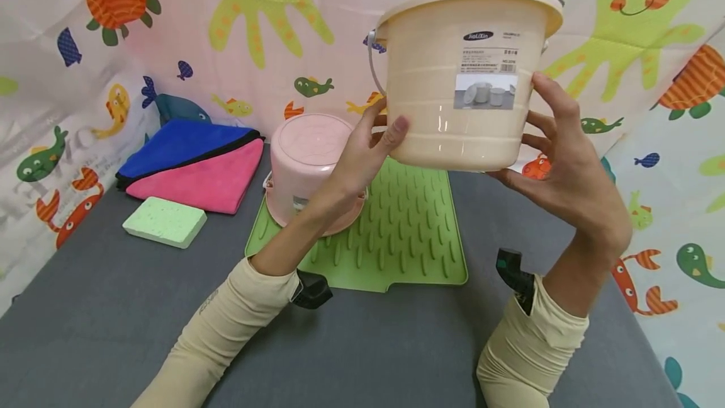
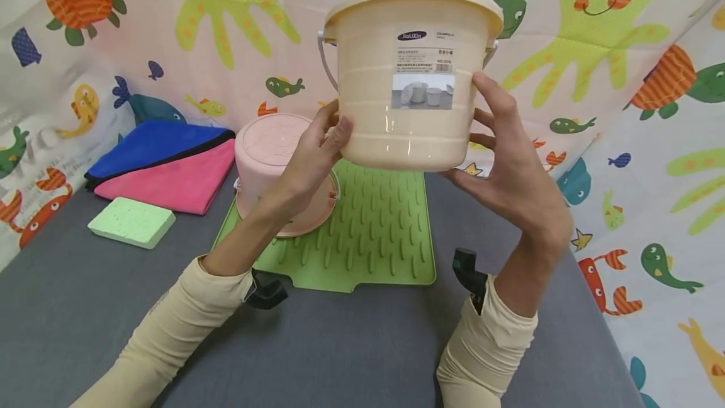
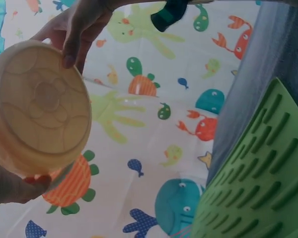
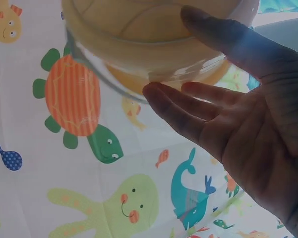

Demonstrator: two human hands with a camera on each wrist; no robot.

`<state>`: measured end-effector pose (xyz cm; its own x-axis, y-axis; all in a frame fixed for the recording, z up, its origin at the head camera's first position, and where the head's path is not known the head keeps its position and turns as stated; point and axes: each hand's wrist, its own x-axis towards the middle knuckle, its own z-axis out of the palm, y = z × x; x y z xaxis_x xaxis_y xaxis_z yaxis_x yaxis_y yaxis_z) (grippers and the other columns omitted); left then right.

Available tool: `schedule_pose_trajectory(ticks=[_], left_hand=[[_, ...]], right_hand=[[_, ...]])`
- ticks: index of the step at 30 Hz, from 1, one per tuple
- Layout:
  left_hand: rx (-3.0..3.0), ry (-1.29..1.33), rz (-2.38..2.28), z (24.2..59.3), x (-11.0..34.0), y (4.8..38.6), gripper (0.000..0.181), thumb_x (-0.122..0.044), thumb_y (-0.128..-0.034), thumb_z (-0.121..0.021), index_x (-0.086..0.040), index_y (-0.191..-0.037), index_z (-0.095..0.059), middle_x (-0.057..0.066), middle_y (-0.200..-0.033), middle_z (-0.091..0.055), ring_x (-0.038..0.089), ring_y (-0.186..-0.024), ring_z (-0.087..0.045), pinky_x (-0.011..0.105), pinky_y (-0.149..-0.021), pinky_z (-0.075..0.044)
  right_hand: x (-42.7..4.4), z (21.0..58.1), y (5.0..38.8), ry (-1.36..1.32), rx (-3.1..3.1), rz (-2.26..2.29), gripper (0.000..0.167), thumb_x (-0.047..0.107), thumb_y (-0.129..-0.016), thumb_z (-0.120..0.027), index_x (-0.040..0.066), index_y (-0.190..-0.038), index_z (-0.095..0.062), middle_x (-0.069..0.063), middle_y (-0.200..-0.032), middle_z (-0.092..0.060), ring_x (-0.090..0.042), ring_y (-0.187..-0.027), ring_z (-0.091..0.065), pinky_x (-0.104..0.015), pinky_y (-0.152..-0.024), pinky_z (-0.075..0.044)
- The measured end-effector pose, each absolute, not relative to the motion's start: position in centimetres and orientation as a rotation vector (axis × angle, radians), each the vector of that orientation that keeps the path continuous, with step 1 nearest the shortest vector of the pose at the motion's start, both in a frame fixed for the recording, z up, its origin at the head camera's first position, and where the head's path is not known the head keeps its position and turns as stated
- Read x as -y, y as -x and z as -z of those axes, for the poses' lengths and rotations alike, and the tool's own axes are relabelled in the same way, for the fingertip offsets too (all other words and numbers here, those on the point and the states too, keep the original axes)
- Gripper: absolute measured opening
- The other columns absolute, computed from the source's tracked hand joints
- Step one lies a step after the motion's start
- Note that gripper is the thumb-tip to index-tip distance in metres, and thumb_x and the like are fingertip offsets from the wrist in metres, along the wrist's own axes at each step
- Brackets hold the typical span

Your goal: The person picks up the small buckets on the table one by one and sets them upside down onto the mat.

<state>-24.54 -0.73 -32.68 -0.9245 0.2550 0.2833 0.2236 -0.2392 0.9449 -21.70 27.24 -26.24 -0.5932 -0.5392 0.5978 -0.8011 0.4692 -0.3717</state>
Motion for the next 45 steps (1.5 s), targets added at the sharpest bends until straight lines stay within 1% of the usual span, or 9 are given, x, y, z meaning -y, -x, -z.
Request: schedule_pose_trajectory(ticks=[3, 6, 14, 20, 28, 32, 37, 42, 45], left_hand=[[-1.897, -0.559, -2.439, 33.0, 0.5, 24.5, 0.060, -0.044, -0.1054, -0.058, -0.030, -0.155, -0.028, 0.006, -0.150, -0.045, 0.020, -0.137, -0.053, 0.047, -0.121, -0.038], [-1.892, -0.525, -2.447, 33.3, 0.3, 24.5, 0.053, -0.040, -0.1067, -0.058, -0.030, -0.150, -0.029, 0.006, -0.157, -0.044, 0.018, -0.144, -0.048, 0.048, -0.122, -0.038], [-2.014, -0.601, -2.410, 33.0, 0.4, 24.8, 0.072, -0.029, -0.1016, -0.069, -0.029, -0.163, -0.032, -0.009, -0.169, -0.028, 0.015, -0.154, -0.039, 0.042, -0.121, -0.043], [-2.069, -0.762, -2.432, 32.8, 0.9, 25.1, 0.074, -0.014, -0.0975, -0.072, -0.020, -0.161, -0.035, 0.000, -0.167, -0.034, 0.018, -0.150, -0.046, 0.038, -0.113, -0.051], [-2.194, -1.026, -2.359, 32.7, 1.5, 25.3, 0.103, 0.005, -0.0770, -0.089, -0.014, -0.163, -0.034, 0.006, -0.163, -0.038, 0.019, -0.134, -0.056, 0.040, -0.103, -0.057], [-2.337, -1.185, -2.252, 32.5, 1.5, 25.4, 0.123, 0.003, -0.0650, -0.097, -0.008, -0.165, -0.028, 0.016, -0.159, -0.035, 0.022, -0.127, -0.056, 0.036, -0.099, -0.059], [-2.533, -1.206, -2.195, 32.3, 1.3, 25.5, 0.118, -0.005, -0.0689, -0.097, -0.004, -0.164, -0.029, 0.019, -0.152, -0.037, 0.023, -0.114, -0.056, 0.030, -0.094, -0.059], [-2.668, -1.122, -2.163, 32.2, 1.2, 25.3, 0.113, -0.012, -0.0693, -0.098, -0.006, -0.162, -0.035, 0.017, -0.141, -0.043, 0.022, -0.114, -0.056, 0.028, -0.101, -0.055], [-2.637, -1.077, -2.189, 32.3, 1.1, 25.0, 0.109, -0.034, -0.0747, -0.093, -0.009, -0.163, -0.035, 0.015, -0.143, -0.041, 0.020, -0.128, -0.049, 0.029, -0.112, -0.048]], right_hand=[[-27.0, 26.4, 22.1, -1.132, 2.334, -0.867, 0.101, -0.008, -0.080, -0.084, -0.003, -0.159, -0.021, -0.007, -0.171, -0.023, -0.012, -0.145, -0.048, -0.014, -0.107, -0.049], [-26.8, 26.6, 22.4, -1.082, 2.370, -0.824, 0.115, -0.029, -0.066, -0.080, 0.000, -0.161, -0.023, -0.004, -0.172, -0.023, -0.015, -0.146, -0.046, -0.011, -0.104, -0.048], [-27.2, 26.7, 22.5, -0.949, 2.435, -0.846, 0.121, -0.029, -0.067, -0.080, 0.008, -0.165, -0.021, 0.001, -0.172, -0.025, -0.017, -0.138, -0.054, -0.012, -0.106, -0.049], [-27.0, 26.8, 22.7, -0.978, 2.343, -0.873, 0.116, -0.029, -0.067, -0.080, 0.005, -0.164, -0.027, -0.004, -0.167, -0.033, -0.007, -0.135, -0.058, -0.013, -0.107, -0.050], [-26.5, 27.1, 23.4, -0.915, 2.147, -1.085, 0.076, 0.005, -0.092, -0.078, -0.001, -0.156, -0.038, -0.002, -0.153, -0.053, -0.016, -0.120, -0.063, -0.014, -0.100, -0.053], [-26.5, 26.8, 23.5, -0.948, 2.128, -1.146, 0.097, 0.024, -0.084, -0.089, 0.001, -0.161, -0.034, -0.003, -0.157, -0.050, -0.020, -0.129, -0.056, -0.015, -0.103, -0.051], [-26.0, 26.3, 23.3, -1.044, 2.125, -1.125, 0.126, 0.049, -0.069, -0.095, -0.003, -0.162, -0.028, -0.004, -0.163, -0.042, -0.021, -0.137, -0.050, -0.016, -0.104, -0.049], [-26.2, 26.4, 23.4, -1.007, 2.151, -1.043, 0.123, 0.056, -0.073, -0.091, 0.002, -0.163, -0.029, -0.003, -0.164, -0.041, -0.018, -0.135, -0.051, -0.015, -0.103, -0.047], [-26.4, 26.6, 23.5, -0.959, 2.167, -1.059, 0.115, 0.053, -0.079, -0.089, 0.005, -0.165, -0.029, -0.005, -0.166, -0.041, -0.016, -0.131, -0.053, -0.016, -0.104, -0.046]])
